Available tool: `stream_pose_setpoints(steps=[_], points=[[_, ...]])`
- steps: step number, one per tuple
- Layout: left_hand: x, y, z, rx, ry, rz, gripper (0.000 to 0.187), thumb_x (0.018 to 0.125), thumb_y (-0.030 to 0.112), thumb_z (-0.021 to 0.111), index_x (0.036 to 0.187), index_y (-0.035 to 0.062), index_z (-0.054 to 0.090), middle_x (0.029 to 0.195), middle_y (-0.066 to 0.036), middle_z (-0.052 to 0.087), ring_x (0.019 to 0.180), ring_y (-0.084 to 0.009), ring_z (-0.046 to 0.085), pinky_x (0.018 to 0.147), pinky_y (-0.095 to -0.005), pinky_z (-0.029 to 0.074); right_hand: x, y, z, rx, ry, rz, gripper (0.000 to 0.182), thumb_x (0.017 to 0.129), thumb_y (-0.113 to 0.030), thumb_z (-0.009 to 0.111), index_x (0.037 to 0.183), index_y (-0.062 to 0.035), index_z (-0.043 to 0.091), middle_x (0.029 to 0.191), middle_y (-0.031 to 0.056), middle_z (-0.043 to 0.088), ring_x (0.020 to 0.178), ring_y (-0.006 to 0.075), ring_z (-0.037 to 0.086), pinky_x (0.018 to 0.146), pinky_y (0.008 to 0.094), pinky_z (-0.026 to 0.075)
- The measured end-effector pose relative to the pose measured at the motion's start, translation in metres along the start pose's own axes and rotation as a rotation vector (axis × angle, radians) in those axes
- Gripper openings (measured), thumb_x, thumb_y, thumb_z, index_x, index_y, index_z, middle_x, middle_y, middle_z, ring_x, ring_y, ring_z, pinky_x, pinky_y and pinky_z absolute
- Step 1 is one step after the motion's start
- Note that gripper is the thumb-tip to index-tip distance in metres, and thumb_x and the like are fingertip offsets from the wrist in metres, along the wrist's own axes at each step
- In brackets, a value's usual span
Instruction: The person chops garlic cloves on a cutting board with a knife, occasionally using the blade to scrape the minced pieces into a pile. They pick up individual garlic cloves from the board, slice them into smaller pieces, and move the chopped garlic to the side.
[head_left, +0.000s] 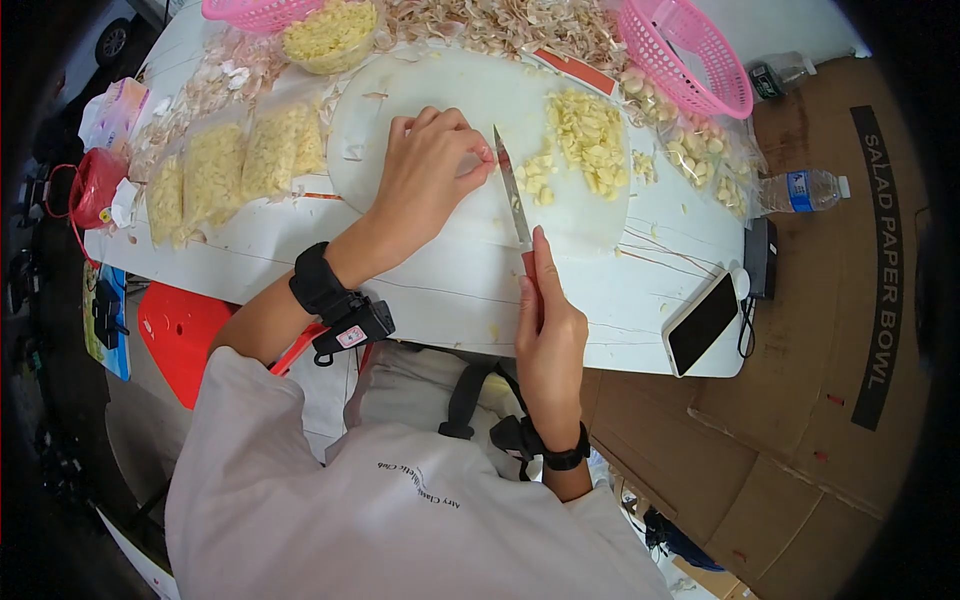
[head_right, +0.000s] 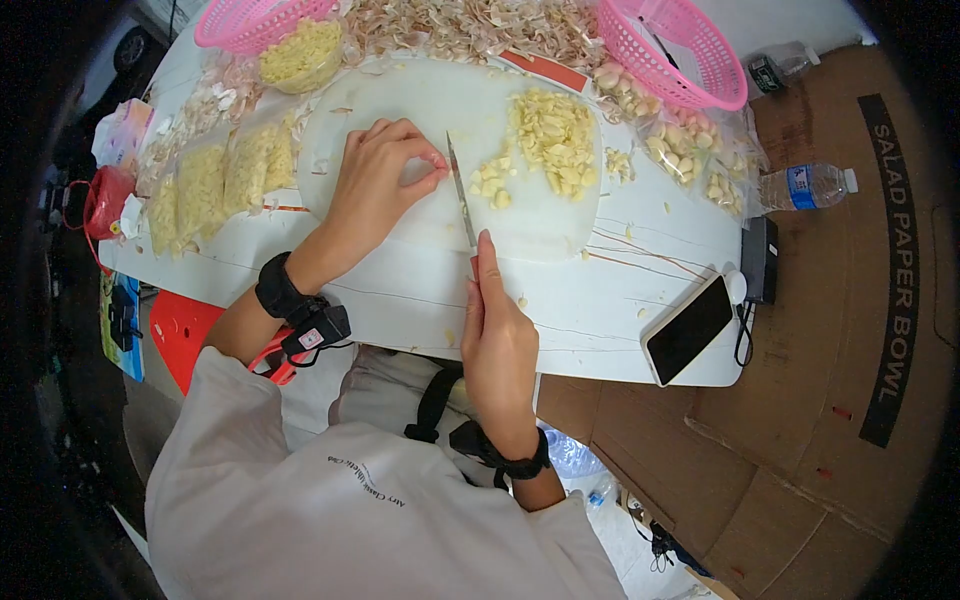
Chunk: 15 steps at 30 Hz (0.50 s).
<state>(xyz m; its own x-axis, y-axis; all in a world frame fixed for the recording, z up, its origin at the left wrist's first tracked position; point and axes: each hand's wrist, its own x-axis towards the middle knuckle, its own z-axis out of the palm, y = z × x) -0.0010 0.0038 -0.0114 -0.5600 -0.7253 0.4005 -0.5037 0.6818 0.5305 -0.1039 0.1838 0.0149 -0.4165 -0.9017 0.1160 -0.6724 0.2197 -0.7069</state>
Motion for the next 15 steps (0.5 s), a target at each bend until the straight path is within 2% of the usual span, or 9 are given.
stream_pose_setpoints(steps=[7,11,15], points=[[0.0009,0.0027,-0.0036,-0.005,-0.013,-0.018,0.009,0.081,0.016,0.073,0.087,0.0094,0.071,0.094,-0.003,0.062,0.099,-0.0227,0.055,0.087,-0.0361,0.034,-0.0041,0.0083,0.0009,0.032,0.062,0.019,0.052,0.095,0.000,0.055,0.146,-0.0091,0.046,0.110,0.0257,0.068,0.093,0.0375,0.070,0.077,0.0383,0.055],[0.0005,0.0014,-0.0015,-0.005,0.013,-0.012,0.011,0.081,0.015,0.073,0.090,0.0104,0.070,0.093,-0.003,0.061,0.099,-0.0227,0.055,0.087,-0.0363,0.034,-0.0043,0.0064,0.0008,0.023,0.067,-0.022,0.053,0.095,0.001,0.055,0.146,-0.0095,0.045,0.106,0.0257,0.069,0.091,0.0368,0.070,0.076,0.0386,0.055],[0.0027,0.0048,-0.0031,-0.016,0.053,-0.017,0.015,0.081,0.009,0.071,0.096,0.0107,0.069,0.097,-0.003,0.061,0.100,-0.0230,0.055,0.087,-0.0369,0.035,-0.0016,0.0047,0.0030,0.010,0.019,-0.001,0.055,0.094,0.001,0.056,0.147,-0.0105,0.045,0.096,0.0248,0.069,0.081,0.0352,0.070,0.071,0.0395,0.054]])
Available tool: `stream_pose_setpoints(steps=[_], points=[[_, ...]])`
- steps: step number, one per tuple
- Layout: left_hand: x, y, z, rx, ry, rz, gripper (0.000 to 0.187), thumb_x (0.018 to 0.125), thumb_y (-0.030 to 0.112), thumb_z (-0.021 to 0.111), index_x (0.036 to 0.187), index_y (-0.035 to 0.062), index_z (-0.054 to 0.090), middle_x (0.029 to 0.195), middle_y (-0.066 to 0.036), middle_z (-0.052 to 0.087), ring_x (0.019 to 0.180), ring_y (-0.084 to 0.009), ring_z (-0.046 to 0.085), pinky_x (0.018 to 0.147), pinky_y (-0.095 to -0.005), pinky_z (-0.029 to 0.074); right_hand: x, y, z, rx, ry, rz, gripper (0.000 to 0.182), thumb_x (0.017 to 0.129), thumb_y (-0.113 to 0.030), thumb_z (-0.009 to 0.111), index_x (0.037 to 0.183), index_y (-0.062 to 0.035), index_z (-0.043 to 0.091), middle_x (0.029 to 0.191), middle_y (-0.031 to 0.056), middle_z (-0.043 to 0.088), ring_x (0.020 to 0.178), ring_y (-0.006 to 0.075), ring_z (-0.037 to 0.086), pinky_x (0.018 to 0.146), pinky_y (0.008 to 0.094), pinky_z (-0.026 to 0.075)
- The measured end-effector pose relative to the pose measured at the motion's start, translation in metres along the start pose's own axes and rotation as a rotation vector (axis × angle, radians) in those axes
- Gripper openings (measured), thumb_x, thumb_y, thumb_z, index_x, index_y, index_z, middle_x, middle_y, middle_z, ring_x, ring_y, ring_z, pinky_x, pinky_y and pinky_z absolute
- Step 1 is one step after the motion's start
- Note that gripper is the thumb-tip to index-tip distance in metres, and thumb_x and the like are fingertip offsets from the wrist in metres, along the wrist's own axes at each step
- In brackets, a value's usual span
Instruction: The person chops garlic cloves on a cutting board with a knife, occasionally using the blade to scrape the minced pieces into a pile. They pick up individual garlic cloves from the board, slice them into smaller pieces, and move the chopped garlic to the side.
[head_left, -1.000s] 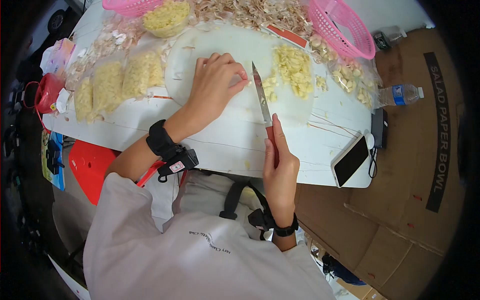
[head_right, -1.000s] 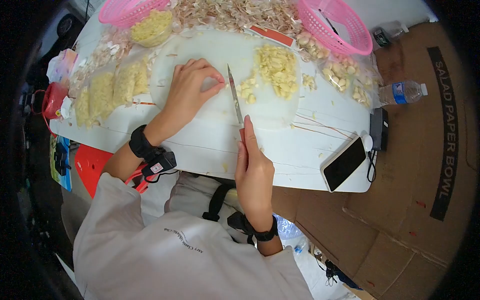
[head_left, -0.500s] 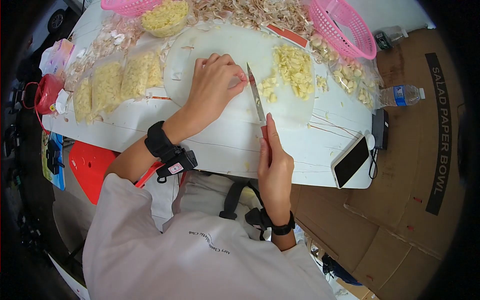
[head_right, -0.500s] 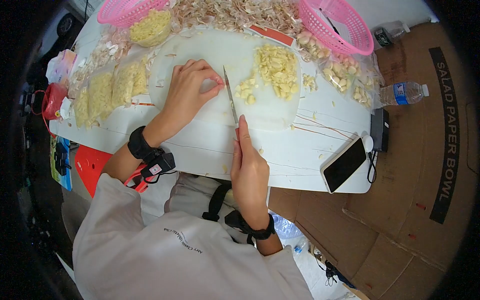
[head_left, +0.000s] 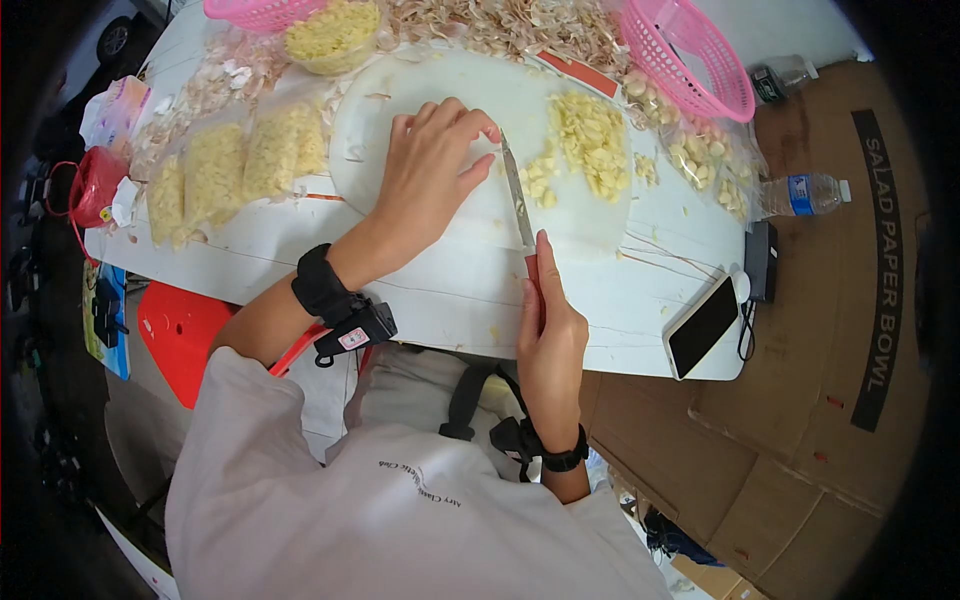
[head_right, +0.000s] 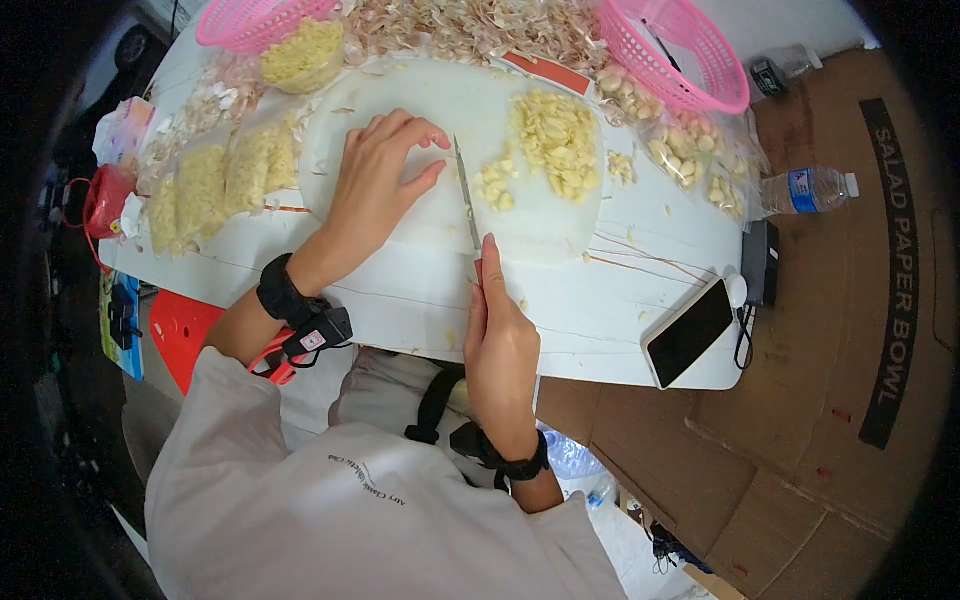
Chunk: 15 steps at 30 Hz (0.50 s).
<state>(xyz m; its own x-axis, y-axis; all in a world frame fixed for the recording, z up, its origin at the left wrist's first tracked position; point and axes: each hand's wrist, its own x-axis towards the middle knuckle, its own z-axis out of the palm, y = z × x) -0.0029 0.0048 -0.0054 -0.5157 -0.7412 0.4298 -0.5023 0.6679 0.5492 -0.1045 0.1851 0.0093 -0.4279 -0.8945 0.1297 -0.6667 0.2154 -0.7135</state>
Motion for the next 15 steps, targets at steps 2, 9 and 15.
stream_pose_setpoints(steps=[2,9,15], points=[[0.000,0.001,-0.001,-0.005,0.019,-0.002,0.018,0.082,0.005,0.069,0.099,0.0105,0.069,0.100,-0.003,0.061,0.100,-0.0234,0.055,0.087,-0.0373,0.036,0.001,0.000,0.000,-0.025,-0.006,0.007,0.055,0.094,0.000,0.057,0.147,-0.0109,0.045,0.093,0.0244,0.069,0.077,0.0346,0.069,0.069,0.0398,0.054],[-0.004,-0.004,0.004,0.061,-0.045,0.175,0.053,0.075,-0.013,0.054,0.121,0.0093,0.069,0.126,-0.010,0.058,0.119,-0.0278,0.048,0.095,-0.0401,0.035,0.004,0.004,0.008,-0.166,0.009,-0.057,0.058,0.092,-0.001,0.059,0.147,-0.0144,0.045,0.081,0.0180,0.067,0.066,0.0341,0.065,0.059,0.0403,0.052],[-0.002,-0.002,0.001,0.072,-0.059,0.142,0.057,0.075,-0.013,0.054,0.125,0.0106,0.067,0.131,-0.011,0.056,0.124,-0.0288,0.046,0.098,-0.0414,0.034,0.007,0.014,0.002,-0.107,0.001,-0.084,0.062,0.092,-0.006,0.062,0.150,-0.0163,0.041,0.086,0.0174,0.070,0.067,0.0313,0.067,0.059,0.0407,0.054]])
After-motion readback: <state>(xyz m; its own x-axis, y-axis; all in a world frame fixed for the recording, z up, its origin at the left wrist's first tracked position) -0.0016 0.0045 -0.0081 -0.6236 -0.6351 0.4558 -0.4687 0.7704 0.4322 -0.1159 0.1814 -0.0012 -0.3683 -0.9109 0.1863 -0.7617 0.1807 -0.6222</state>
